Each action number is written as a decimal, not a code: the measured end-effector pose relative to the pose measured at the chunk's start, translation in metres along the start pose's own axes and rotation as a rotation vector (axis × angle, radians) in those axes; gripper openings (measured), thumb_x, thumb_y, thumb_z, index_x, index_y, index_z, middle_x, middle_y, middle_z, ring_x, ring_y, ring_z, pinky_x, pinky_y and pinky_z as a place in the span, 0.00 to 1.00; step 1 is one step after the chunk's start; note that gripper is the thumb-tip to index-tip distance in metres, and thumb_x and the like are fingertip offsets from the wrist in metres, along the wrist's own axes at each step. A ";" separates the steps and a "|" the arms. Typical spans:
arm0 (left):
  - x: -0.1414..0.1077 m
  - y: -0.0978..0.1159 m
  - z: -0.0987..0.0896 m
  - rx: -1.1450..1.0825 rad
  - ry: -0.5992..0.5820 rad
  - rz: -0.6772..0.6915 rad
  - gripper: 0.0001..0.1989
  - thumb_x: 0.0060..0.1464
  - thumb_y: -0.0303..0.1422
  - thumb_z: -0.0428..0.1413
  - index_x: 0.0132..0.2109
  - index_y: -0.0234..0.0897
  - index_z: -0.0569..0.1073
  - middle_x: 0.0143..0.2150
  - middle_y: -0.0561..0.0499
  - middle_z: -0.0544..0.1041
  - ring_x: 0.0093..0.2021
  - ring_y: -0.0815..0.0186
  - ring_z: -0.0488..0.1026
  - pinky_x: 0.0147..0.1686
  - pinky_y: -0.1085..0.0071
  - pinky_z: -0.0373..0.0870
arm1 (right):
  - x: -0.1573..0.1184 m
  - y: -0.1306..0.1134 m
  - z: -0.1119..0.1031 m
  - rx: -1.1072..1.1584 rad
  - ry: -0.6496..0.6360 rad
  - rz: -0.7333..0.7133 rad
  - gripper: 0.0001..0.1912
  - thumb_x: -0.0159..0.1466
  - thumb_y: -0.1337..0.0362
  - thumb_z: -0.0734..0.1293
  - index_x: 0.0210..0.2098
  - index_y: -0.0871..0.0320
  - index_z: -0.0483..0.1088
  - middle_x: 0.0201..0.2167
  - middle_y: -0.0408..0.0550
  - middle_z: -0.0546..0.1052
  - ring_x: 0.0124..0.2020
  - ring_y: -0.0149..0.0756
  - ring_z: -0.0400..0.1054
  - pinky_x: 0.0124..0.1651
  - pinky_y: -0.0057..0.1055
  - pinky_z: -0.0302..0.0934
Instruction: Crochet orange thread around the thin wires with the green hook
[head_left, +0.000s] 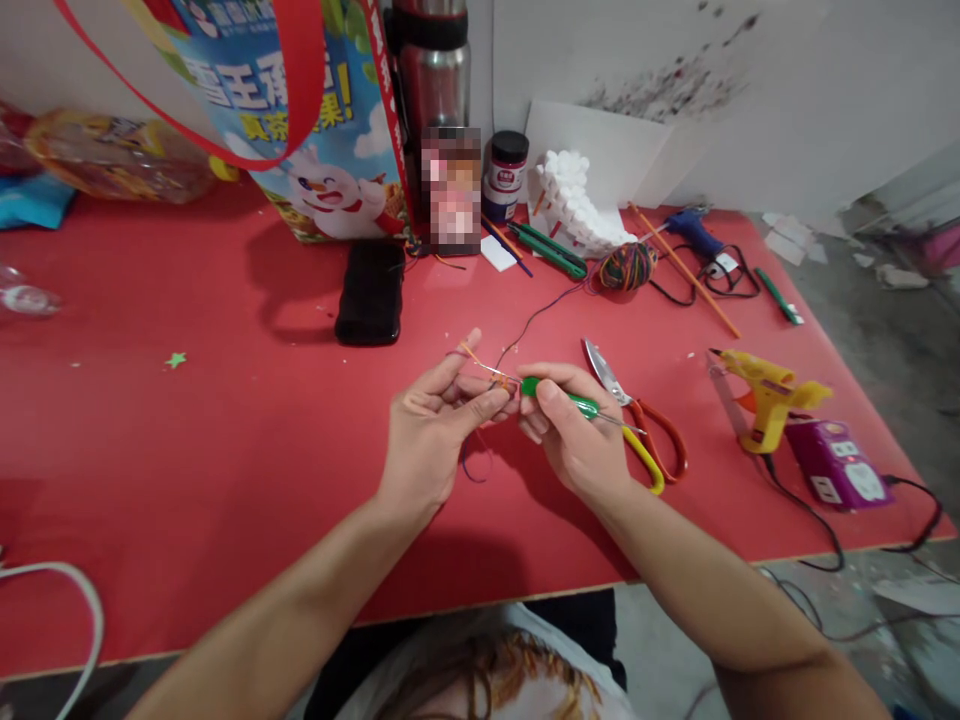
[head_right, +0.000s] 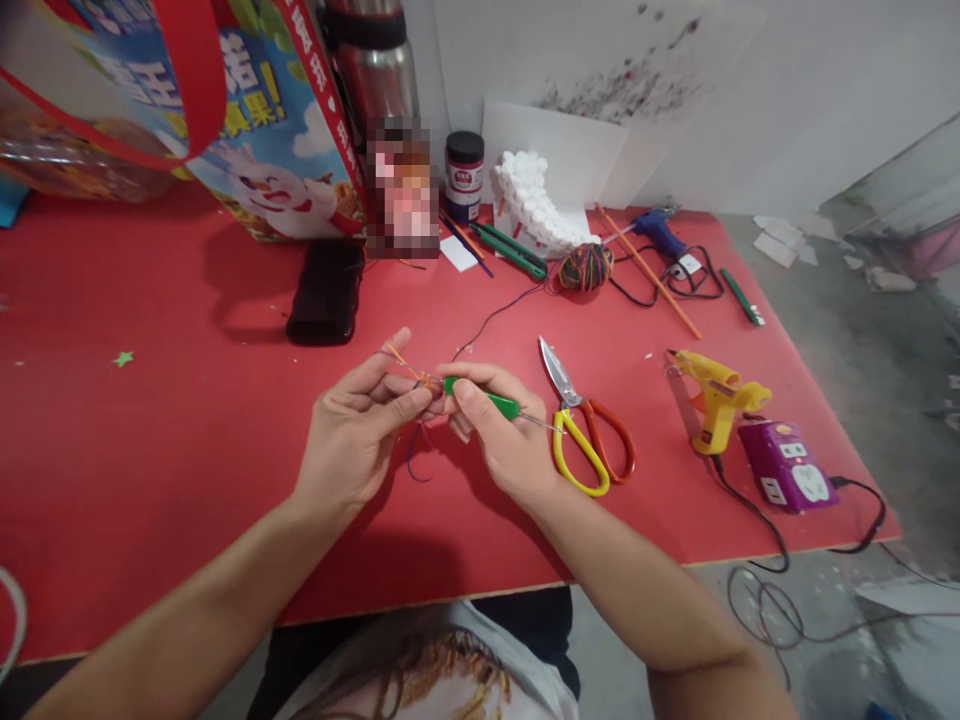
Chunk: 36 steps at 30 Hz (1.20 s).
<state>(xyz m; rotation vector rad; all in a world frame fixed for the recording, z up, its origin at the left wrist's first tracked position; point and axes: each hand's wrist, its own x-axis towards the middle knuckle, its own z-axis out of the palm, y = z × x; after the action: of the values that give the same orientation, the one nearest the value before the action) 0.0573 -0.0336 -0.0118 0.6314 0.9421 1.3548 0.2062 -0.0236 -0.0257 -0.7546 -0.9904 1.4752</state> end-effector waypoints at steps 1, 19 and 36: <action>0.000 -0.001 0.000 0.013 -0.009 0.014 0.34 0.50 0.28 0.71 0.64 0.43 0.75 0.33 0.54 0.84 0.34 0.68 0.82 0.42 0.71 0.80 | 0.000 0.000 -0.001 -0.031 -0.004 -0.006 0.09 0.70 0.61 0.71 0.47 0.53 0.80 0.28 0.42 0.74 0.24 0.26 0.62 0.28 0.28 0.60; 0.005 0.015 0.002 -0.177 -0.073 -0.069 0.28 0.44 0.22 0.71 0.54 0.39 0.82 0.29 0.56 0.79 0.28 0.73 0.78 0.35 0.79 0.77 | -0.013 0.000 0.007 -0.516 -0.040 -0.379 0.12 0.73 0.63 0.65 0.54 0.50 0.75 0.44 0.50 0.79 0.45 0.40 0.74 0.49 0.43 0.69; 0.013 0.038 -0.013 -0.085 -0.178 -0.081 0.28 0.45 0.21 0.70 0.55 0.36 0.82 0.29 0.53 0.80 0.29 0.70 0.78 0.32 0.78 0.77 | -0.009 -0.018 -0.003 -0.570 -0.091 -0.423 0.13 0.71 0.68 0.67 0.52 0.51 0.78 0.39 0.49 0.80 0.38 0.38 0.73 0.43 0.40 0.67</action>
<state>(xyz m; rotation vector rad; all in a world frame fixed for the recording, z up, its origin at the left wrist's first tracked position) 0.0257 -0.0168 0.0112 0.6314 0.7552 1.2380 0.2185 -0.0315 -0.0116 -0.8137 -1.5646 0.8683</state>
